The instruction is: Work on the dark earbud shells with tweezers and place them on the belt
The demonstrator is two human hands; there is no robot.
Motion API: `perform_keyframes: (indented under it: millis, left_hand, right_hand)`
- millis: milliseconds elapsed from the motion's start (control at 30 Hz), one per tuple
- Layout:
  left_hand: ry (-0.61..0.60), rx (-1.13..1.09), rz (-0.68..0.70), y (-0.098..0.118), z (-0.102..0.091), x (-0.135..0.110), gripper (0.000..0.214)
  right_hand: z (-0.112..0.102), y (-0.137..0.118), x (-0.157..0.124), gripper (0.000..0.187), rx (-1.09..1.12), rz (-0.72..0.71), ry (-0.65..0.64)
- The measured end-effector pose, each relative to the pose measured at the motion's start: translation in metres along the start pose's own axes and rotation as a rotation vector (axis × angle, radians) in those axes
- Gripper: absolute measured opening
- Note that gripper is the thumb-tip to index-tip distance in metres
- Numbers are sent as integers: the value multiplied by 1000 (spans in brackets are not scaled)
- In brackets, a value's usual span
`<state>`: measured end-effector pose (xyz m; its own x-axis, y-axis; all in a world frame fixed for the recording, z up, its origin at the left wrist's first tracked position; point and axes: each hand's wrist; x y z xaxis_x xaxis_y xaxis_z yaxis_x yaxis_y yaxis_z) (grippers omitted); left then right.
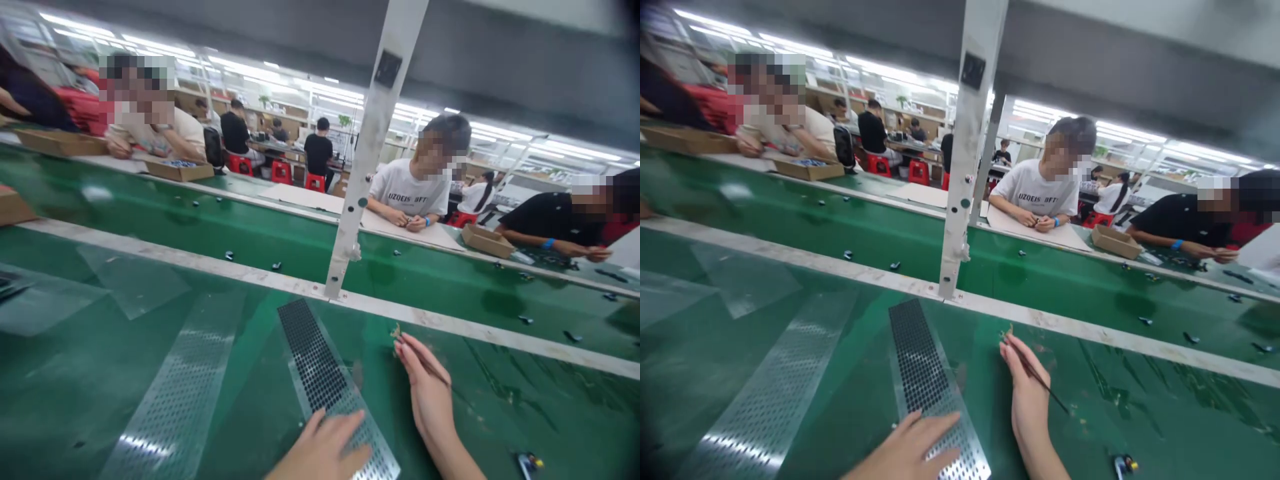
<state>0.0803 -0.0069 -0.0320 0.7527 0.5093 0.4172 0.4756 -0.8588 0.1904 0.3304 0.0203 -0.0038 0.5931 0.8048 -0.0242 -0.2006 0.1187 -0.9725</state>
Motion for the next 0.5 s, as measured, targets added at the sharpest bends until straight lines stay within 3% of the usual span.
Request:
perform_keyframes:
  millis: [67,200,267,367,500]
  left_hand:
    - [15,-32,-175,-53,-25,25,25]
    - [82,42,-640,-189,-84,83,31]
    - [107,87,-826,-237,-102,104,37]
    - [121,118,-1019,-270,-106,116,41]
    - [137,103,-1145,-280,-87,113,41]
  right_hand:
    - [0,5,3,52,46,41,-33]
    - [2,11,5,53,74,73,-100]
    - [3,14,6,51,88,82,-120]
    - [3,19,10,53,100,92,-158]
    - [5,22,13,57,126,110,-198]
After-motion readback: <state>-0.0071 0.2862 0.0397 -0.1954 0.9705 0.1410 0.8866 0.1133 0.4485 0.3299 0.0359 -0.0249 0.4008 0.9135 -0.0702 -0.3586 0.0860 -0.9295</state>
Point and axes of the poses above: each hand's wrist, its own x-axis towards the middle knuckle, its own z-axis out of the palm, y = z × x, and after that the axes turned 4 degrees about -x, right-handed
